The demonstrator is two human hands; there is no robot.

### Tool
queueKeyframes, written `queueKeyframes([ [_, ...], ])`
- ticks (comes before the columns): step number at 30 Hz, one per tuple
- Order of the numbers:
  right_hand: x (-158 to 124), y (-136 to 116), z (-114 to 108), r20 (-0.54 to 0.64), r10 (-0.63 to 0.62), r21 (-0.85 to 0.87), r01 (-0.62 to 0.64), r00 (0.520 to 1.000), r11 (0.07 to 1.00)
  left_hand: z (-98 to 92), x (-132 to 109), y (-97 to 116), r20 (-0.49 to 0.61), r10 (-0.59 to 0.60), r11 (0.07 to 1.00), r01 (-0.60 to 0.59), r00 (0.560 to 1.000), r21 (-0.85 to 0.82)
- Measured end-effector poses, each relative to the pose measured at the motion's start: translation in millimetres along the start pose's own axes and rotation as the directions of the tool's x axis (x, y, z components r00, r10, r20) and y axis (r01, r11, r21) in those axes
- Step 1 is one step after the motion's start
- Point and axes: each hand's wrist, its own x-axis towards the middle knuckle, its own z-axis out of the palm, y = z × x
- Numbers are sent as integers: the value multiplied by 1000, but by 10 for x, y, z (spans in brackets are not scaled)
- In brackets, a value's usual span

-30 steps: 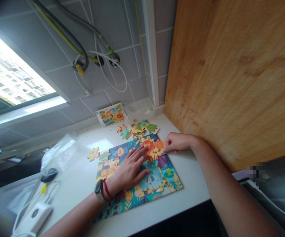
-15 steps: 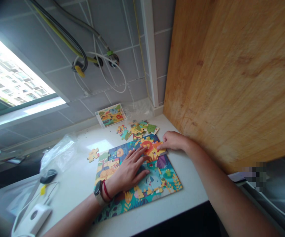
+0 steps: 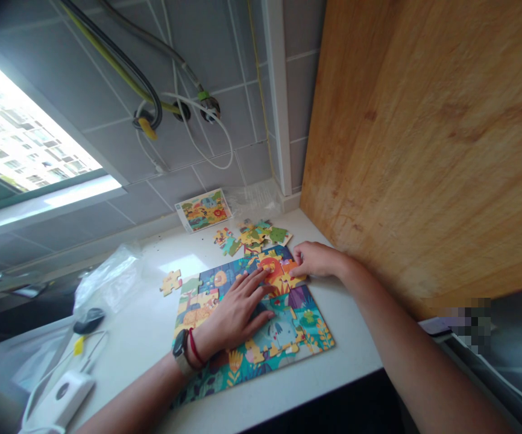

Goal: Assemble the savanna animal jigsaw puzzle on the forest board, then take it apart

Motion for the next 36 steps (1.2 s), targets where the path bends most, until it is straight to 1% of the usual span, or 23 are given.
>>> queueKeyframes([
  [14, -9, 9, 23, 19, -57, -63, 59, 998, 996, -2, 6, 13, -15, 8, 1000, -8, 1000, 4],
  [16, 2, 14, 7, -18, -88, -4, 88, 996, 996, -7, 8, 17, -14, 10, 1000, -10, 1000, 6],
  [17, 10, 14, -6, -70, -107, 58, 111, 992, 992, -9, 8, 17, -15, 11, 1000, -11, 1000, 6],
  [19, 29, 8, -41, -249, -97, 218, 154, 964, 964, -9, 8, 15, -18, 11, 1000, -11, 1000, 5],
  [21, 47, -5, -74, -425, 9, 371, 165, 905, 914, -5, 7, 9, -26, 11, 1000, -11, 1000, 2],
  [23, 63, -26, -87, -515, 107, 466, 173, 850, 868, 3, 6, 2, -40, 22, 1000, -22, 999, -3],
  [25, 73, -53, -76, -563, 136, 494, 200, 815, 846, 12, 4, -5, -61, 37, 999, -38, 997, -12],
  [27, 78, -76, -47, -587, 139, 487, 211, 798, 847, 27, 0, -12, -82, 43, 999, -45, 996, -23],
  [29, 79, -84, -17, -601, 165, 488, 196, 782, 850, 51, -4, -21, -111, 46, 998, -50, 993, -32],
  [33, 87, -51, 19, -638, 158, 432, 181, 754, 884, 111, -9, -44, -178, 57, 996, -67, 982, -53],
  [36, 100, -16, 27, -666, 142, 377, 166, 733, 911, 134, -11, -56, -203, 57, 995, -72, 977, -67],
])
